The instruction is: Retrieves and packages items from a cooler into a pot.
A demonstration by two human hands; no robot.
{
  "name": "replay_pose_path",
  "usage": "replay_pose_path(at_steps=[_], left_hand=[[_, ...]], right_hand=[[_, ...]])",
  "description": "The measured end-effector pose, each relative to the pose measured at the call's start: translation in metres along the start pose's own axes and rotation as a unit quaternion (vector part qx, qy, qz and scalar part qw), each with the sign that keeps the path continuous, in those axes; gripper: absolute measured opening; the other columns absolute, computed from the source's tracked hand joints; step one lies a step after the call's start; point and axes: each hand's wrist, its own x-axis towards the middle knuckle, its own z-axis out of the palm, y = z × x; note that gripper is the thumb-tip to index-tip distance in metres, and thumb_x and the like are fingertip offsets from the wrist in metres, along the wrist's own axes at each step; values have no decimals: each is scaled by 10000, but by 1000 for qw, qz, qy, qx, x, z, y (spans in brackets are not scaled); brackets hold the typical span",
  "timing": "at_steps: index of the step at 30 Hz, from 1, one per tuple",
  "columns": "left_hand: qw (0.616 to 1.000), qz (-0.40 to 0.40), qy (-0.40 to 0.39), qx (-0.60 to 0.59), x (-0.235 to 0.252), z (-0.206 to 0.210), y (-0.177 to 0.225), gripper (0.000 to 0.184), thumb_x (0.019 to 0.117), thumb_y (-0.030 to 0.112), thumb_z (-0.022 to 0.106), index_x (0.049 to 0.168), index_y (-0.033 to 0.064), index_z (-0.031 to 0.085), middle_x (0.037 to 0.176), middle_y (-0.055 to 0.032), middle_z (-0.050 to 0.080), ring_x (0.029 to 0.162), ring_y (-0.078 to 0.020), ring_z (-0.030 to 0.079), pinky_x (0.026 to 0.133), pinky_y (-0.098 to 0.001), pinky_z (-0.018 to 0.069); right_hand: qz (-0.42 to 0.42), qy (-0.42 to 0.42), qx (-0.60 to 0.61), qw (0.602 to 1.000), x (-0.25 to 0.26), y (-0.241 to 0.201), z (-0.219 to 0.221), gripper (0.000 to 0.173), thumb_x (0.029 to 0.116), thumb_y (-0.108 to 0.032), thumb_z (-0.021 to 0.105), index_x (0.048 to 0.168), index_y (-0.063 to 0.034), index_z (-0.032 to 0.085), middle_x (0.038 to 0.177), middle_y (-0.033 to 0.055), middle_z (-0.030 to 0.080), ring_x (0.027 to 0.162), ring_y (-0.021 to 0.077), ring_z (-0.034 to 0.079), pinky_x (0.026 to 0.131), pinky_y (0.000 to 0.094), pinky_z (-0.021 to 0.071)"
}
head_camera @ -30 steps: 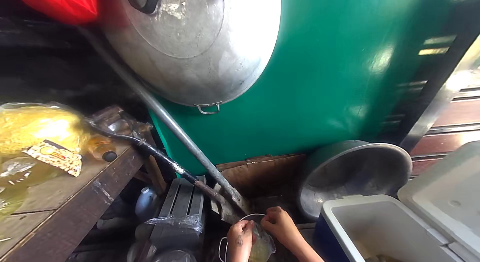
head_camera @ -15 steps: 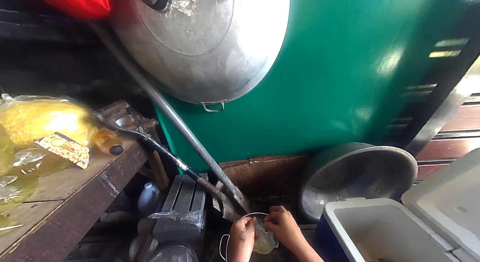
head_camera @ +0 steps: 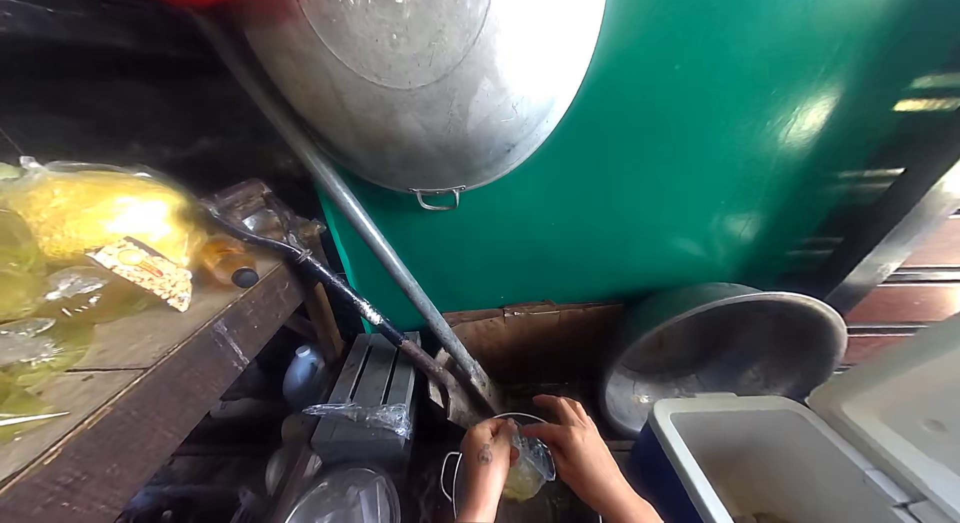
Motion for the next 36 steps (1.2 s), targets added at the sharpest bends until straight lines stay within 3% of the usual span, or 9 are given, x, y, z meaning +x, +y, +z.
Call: replay_pose_path(at_steps=[5,11,13,17,22,27,30,33,36], left_hand=[[1000,5,16,-16,4,-3,-1,245,1043,196,602,1030,-6,740,852,-110,727,696,-170,704,728,-361,608],[998,24,50,-34,8,-15,6,231,1034,189,620,986,-3,738,798,-89,714,663,-147,694,699,-336,607],[993,16,42,-105,4,-16,10,210,1028,155,628,992,-30,719,779,-92,699,627,-138,681,658,-310,609],[977,-17,0,-213,-7,-10,14,166,1018,105,634,985,-53,675,736,-91,670,598,-143,664,617,-294,604],[995,73,-18,-62,-11,-16,14,140,944,158,737,914,21,737,733,-35,711,619,-101,686,649,-276,606],[973,217,58,-43,-18,-36,2,596,768,372,867,1214,25,678,815,4,679,683,-88,636,656,-278,554],[974,218,-45,34,-19,-43,-10,1089,658,510,902,1515,9,454,1383,-141,606,1251,-276,577,1011,-468,503],[953,257,-88,131,-16,-22,-21,841,790,471,829,1418,-21,563,1516,-192,507,1468,-334,397,1230,-545,254],[941,307,-81,118,-16,-7,-20,489,985,309,631,1307,-58,635,1402,-182,613,1413,-272,484,1259,-518,184]], right_hand=[[27,-156,-96,983,-6,-6,-6,320,927,-419,696,1139,-197,784,1528,139,522,1428,408,427,1057,609,401],[20,-33,-81,996,-11,4,-5,181,961,-246,665,924,-153,815,1338,94,679,1301,371,576,958,561,513],[48,14,3,999,-12,2,-3,276,943,-337,703,1086,-118,790,1307,153,674,1202,363,642,919,530,563],[138,-65,144,978,-10,-22,12,1084,711,-256,938,1606,-125,340,1480,260,479,1232,389,608,975,513,558],[71,49,162,983,11,-19,35,225,907,-122,707,1110,-33,747,990,109,752,927,202,729,879,370,589],[32,66,171,982,24,-34,5,119,903,-167,728,924,-66,787,867,52,740,826,107,702,784,270,568],[-21,65,192,979,25,-34,-3,147,921,-212,732,928,-79,793,861,27,740,816,57,688,773,207,555],[-89,59,195,975,25,-35,-6,147,945,-205,715,939,-77,786,867,32,742,826,60,689,784,193,554],[-106,67,198,972,24,-32,-7,154,964,-224,701,955,-96,788,886,12,746,842,44,691,792,190,559]])
